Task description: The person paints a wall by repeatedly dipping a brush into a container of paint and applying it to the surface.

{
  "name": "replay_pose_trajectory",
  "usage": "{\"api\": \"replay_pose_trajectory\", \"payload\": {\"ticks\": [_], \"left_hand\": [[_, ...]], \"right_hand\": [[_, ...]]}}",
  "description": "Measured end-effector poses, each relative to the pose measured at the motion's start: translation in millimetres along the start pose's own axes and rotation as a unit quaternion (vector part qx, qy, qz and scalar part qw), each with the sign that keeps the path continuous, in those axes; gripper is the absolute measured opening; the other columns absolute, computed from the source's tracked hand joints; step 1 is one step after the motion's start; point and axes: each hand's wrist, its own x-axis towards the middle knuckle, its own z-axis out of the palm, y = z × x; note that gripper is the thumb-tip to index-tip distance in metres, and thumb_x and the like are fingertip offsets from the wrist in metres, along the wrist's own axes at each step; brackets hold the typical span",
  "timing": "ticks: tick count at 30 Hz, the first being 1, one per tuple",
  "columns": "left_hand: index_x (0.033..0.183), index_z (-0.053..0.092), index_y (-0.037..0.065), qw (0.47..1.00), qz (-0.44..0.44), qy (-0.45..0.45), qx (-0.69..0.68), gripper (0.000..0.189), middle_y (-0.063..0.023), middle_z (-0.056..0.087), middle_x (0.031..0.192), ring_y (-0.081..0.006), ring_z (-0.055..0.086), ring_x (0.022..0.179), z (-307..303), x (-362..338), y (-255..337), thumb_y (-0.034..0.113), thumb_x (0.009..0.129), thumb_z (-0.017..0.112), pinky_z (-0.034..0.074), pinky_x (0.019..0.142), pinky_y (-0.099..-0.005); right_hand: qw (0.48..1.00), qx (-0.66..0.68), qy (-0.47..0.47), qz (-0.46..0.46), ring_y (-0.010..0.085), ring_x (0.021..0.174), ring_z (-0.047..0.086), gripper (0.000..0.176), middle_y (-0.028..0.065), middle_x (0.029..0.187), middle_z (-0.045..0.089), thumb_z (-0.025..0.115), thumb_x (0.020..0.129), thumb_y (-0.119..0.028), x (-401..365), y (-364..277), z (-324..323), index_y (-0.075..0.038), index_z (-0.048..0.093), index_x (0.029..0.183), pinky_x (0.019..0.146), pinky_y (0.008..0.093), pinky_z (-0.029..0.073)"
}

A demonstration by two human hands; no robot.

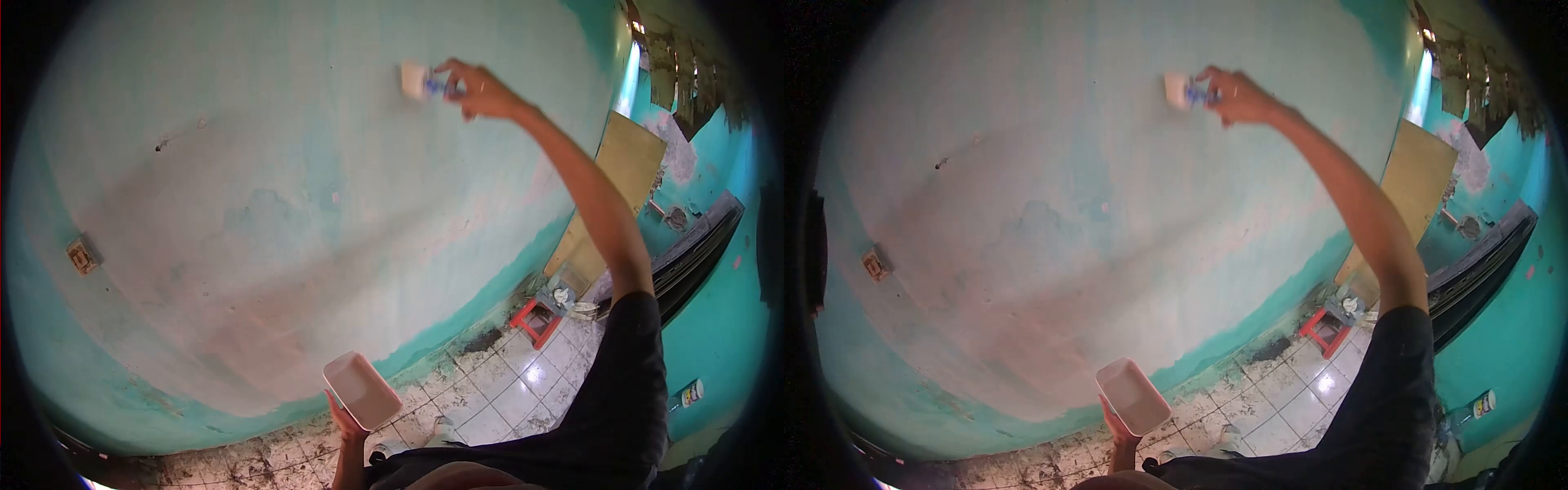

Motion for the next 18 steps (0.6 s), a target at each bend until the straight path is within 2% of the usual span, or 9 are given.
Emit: {"api": "replay_pose_trajectory", "payload": {"ticks": [2, 3, 4, 5, 11, 12, 13, 14, 18], "left_hand": [[0.142, 0.047, 0.008, 1.000, -0.003, 0.005, -0.004, 0.087, -0.0133, 0.055, 0.137, -0.0334, 0.054, 0.121, -2, 5, 0, 0.077, 0.089, 0.045, 0.045, 0.103, -0.0498], [0.141, 0.048, 0.007, 1.000, -0.018, -0.002, -0.022, 0.087, -0.0132, 0.055, 0.136, -0.0332, 0.055, 0.121, -6, 9, -2, 0.077, 0.089, 0.045, 0.045, 0.103, -0.0498], [0.141, 0.048, 0.007, 0.999, -0.033, -0.010, -0.042, 0.087, -0.0131, 0.056, 0.136, -0.0330, 0.055, 0.121, -6, 15, -5, 0.077, 0.088, 0.046, 0.045, 0.103, -0.0497], [0.141, 0.048, 0.007, 0.998, -0.031, -0.010, -0.047, 0.087, -0.0131, 0.056, 0.136, -0.0330, 0.055, 0.121, -3, 15, -5, 0.077, 0.088, 0.046, 0.045, 0.103, -0.0497], [0.141, 0.048, 0.007, 0.998, -0.048, -0.030, -0.030, 0.087, -0.0127, 0.056, 0.136, -0.0322, 0.055, 0.122, 5, 37, -11, 0.077, 0.089, 0.044, 0.045, 0.104, -0.0481], [0.144, 0.045, 0.009, 0.998, -0.041, -0.034, -0.039, 0.085, -0.0132, 0.054, 0.138, -0.0336, 0.054, 0.123, 3, 40, -14, 0.075, 0.091, 0.041, 0.044, 0.105, -0.0501], [0.147, 0.042, 0.012, 0.997, -0.036, -0.038, -0.050, 0.083, -0.0136, 0.051, 0.141, -0.0350, 0.053, 0.125, 1, 44, -17, 0.074, 0.093, 0.038, 0.044, 0.105, -0.0520], [0.147, 0.042, 0.012, 0.997, -0.040, -0.036, -0.049, 0.083, -0.0136, 0.051, 0.141, -0.0350, 0.053, 0.125, -5, 47, -18, 0.074, 0.093, 0.038, 0.044, 0.105, -0.0520], [0.147, 0.041, 0.008, 0.997, -0.051, -0.024, -0.045, 0.087, -0.0151, 0.051, 0.141, -0.0350, 0.053, 0.124, -12, 57, -18, 0.075, 0.092, 0.038, 0.043, 0.106, -0.0516]], "right_hand": [[0.967, -0.167, 0.124, -0.146, 0.0220, 0.071, 0.067, 0.033, 0.0109, 0.081, 0.068, 0.068, 0.085, -0.011, 44, 2, -46, -0.004, 0.064, 0.117, 0.066, 0.0361, 0.053], [0.963, -0.195, 0.142, -0.118, 0.0239, 0.078, 0.067, 0.033, 0.0122, 0.085, 0.070, 0.069, 0.083, -0.016, 57, -20, -68, -0.003, 0.067, 0.114, 0.073, 0.0375, 0.052], [0.942, -0.206, 0.184, -0.192, 0.0308, 0.080, 0.069, 0.027, 0.0167, 0.086, 0.071, 0.066, 0.083, -0.018, 73, -28, -89, -0.003, 0.068, 0.105, 0.073, 0.0416, 0.054], [0.937, -0.184, 0.260, -0.144, 0.0172, 0.056, 0.057, 0.030, 0.0109, 0.067, 0.066, 0.065, 0.087, -0.012, 93, -39, -101, 0.002, 0.068, 0.113, 0.055, 0.0317, 0.047], [0.872, -0.288, 0.356, -0.173, 0.0265, 0.059, 0.057, 0.036, 0.0240, 0.075, 0.065, 0.060, 0.089, -0.013, 155, -10, -109, 0.002, 0.063, 0.121, 0.057, 0.0334, 0.049], [0.851, -0.354, 0.322, -0.218, 0.0240, 0.057, 0.058, 0.029, 0.0207, 0.072, 0.066, 0.060, 0.088, -0.012, 163, 17, -93, 0.003, 0.068, 0.112, 0.055, 0.0341, 0.048], [0.906, -0.302, 0.248, -0.165, 0.0400, 0.081, 0.068, 0.025, 0.0232, 0.086, 0.069, 0.062, 0.082, -0.015, 134, 6, -61, -0.003, 0.065, 0.104, 0.073, 0.0482, 0.054], [0.927, -0.263, 0.232, -0.132, 0.0453, 0.079, 0.066, 0.029, 0.0264, 0.084, 0.067, 0.059, 0.080, -0.011, 111, 6, -21, -0.003, 0.061, 0.107, 0.072, 0.0533, 0.054], [0.966, -0.218, 0.115, -0.080, 0.0461, 0.072, 0.063, 0.027, 0.0269, 0.077, 0.064, 0.055, 0.084, -0.003, 6, 30, 94, -0.001, 0.053, 0.111, 0.069, 0.0551, 0.048]]}}
